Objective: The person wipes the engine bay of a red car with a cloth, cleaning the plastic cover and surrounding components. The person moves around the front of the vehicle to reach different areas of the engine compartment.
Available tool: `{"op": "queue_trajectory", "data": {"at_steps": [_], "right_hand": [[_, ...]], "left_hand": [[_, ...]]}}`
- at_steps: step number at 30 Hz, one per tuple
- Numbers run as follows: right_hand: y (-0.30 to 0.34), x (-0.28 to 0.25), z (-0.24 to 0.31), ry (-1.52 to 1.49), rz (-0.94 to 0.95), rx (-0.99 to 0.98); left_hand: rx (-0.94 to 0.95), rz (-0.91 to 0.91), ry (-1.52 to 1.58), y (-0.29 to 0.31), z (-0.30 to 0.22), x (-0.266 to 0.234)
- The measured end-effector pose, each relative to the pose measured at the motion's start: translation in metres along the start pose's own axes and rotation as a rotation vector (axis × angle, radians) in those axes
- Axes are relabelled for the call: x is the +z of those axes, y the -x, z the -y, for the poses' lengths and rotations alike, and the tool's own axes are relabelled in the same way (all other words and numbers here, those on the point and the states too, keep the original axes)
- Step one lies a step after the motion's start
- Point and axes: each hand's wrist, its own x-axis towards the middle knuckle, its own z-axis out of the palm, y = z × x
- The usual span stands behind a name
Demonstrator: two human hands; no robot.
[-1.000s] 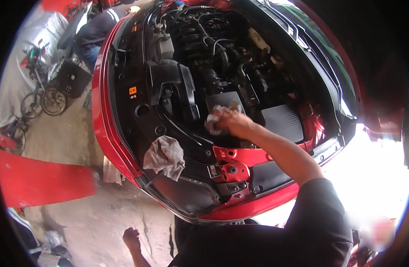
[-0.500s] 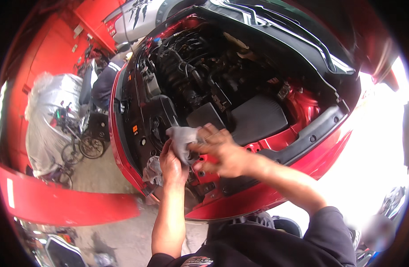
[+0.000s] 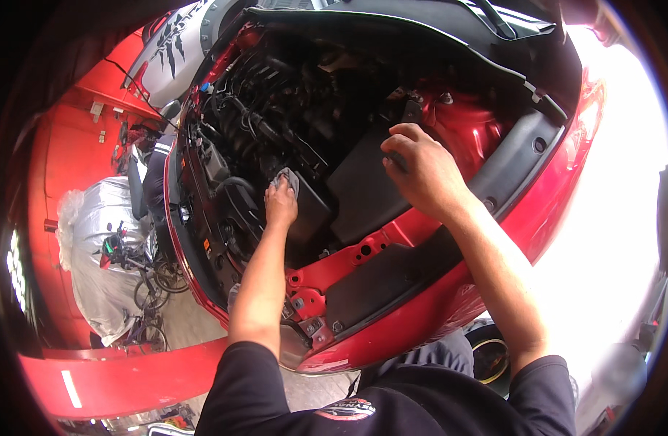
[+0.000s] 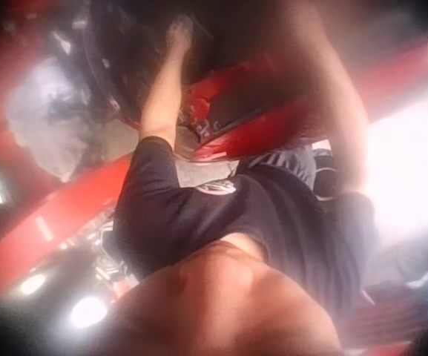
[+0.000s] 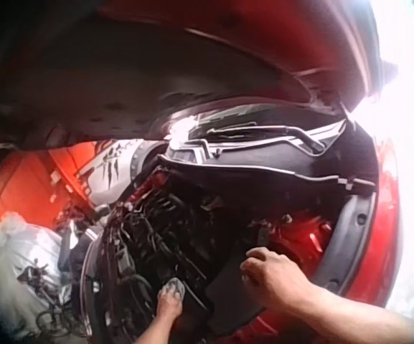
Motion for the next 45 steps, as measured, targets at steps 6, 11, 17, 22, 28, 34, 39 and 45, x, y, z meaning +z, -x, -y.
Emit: {"op": "queue_trajectory", "data": {"at_steps": [6,11,17,22,28,34,39,45], "right_hand": [[0.010,-0.005,-0.009,-0.020,0.002,0.087],[0.003,-0.005,-0.003,-0.014,0.020,0.096],[-0.007,-0.006,-0.012,-0.103,-0.278,0.173],[-0.007,-0.017,-0.021,-0.202,-0.498,0.173],[-0.015,-0.006,-0.011,-0.296,-0.514,0.184],[0.006,-0.015,-0.036,-0.294,-0.515,0.211],[0.001,-0.011,-0.025,-0.541,-0.512,0.259],[0.008,-0.005,-0.017,-0.576,-0.395,0.322]], "left_hand": [[0.480,0.201,0.166,0.064,-0.062,-0.013],[0.095,-0.024,0.190,0.007,-0.006,-0.012],[0.013,-0.009,0.134,0.025,-0.053,-0.019],[-0.041,-0.099,0.547,0.057,-0.112,-0.083],[0.609,-0.121,0.414,-0.018,-0.240,-0.032],[0.499,-0.028,0.459,0.035,-0.187,-0.033],[0.437,-0.056,0.283,0.058,-0.161,-0.035],[0.430,-0.196,0.491,-0.041,-0.231,-0.015]]}}
